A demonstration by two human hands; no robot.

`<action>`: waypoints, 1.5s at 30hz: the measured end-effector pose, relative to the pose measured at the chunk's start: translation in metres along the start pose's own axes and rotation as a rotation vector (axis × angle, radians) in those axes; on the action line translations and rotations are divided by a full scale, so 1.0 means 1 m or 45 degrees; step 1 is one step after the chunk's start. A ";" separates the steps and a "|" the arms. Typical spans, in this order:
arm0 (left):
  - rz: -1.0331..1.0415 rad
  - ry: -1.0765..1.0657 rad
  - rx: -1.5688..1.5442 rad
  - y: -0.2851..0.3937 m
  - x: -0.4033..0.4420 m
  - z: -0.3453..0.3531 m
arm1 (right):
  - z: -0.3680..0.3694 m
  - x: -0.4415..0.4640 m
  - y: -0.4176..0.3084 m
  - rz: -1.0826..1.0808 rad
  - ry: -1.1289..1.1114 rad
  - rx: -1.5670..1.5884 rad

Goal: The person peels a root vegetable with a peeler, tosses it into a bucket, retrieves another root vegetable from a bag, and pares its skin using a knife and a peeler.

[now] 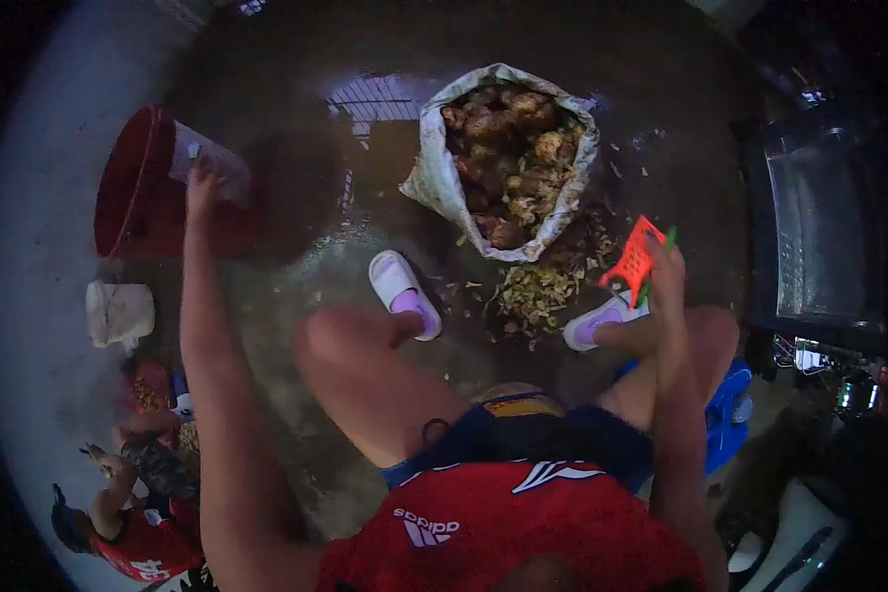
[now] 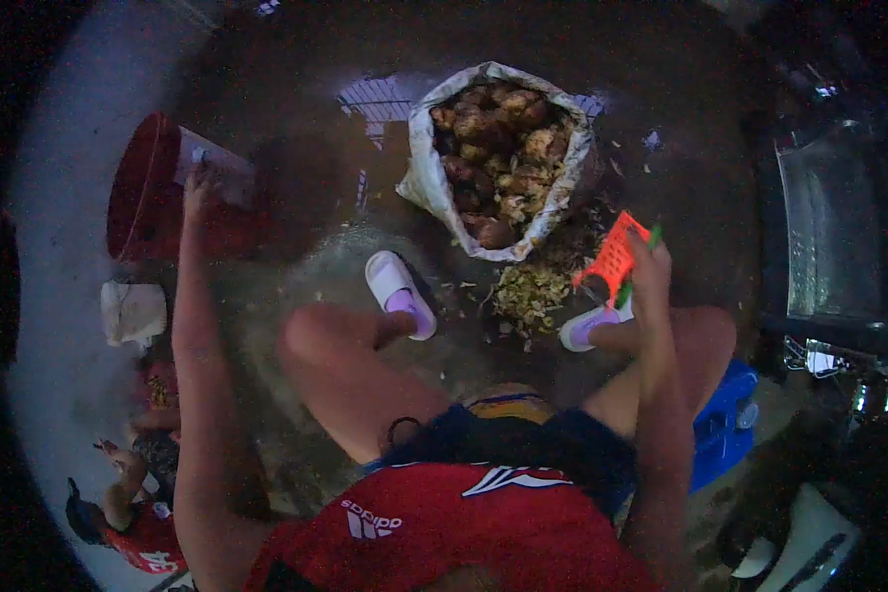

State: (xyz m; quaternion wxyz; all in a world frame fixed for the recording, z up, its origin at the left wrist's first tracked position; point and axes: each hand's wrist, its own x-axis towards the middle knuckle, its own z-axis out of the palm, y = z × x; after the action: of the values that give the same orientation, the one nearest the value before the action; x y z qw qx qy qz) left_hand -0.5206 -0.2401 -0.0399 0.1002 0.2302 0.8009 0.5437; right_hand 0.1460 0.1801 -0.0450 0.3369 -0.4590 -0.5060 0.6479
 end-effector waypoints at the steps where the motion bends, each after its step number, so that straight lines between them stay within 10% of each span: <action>1: -0.051 -0.026 -0.043 0.006 -0.005 0.044 | 0.005 0.015 -0.007 0.053 -0.065 -0.088; 12: 0.521 -0.606 0.653 0.050 -0.031 0.481 | 0.029 0.110 -0.043 -0.301 -0.151 -1.063; 17: -0.285 -0.848 0.453 0.054 -0.073 0.598 | 0.020 0.114 -0.052 -0.405 -0.122 -0.990; 20: -0.260 -0.796 0.528 -0.089 -0.049 0.704 | 0.012 0.120 -0.054 -0.383 -0.119 -0.943; 24: -0.819 -0.697 0.088 0.043 -0.083 0.641 | 0.011 0.118 -0.060 -0.322 -0.086 -0.918; 45: -0.615 -0.658 -0.439 0.050 -0.103 0.621 | 0.011 0.117 -0.050 -0.575 -0.031 -1.035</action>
State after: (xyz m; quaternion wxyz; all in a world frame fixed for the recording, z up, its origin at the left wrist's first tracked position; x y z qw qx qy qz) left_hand -0.1623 0.2375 -0.2448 0.4608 0.1442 0.6773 0.5551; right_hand 0.0933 0.2944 -0.0253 0.2563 -0.4247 -0.8100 0.3128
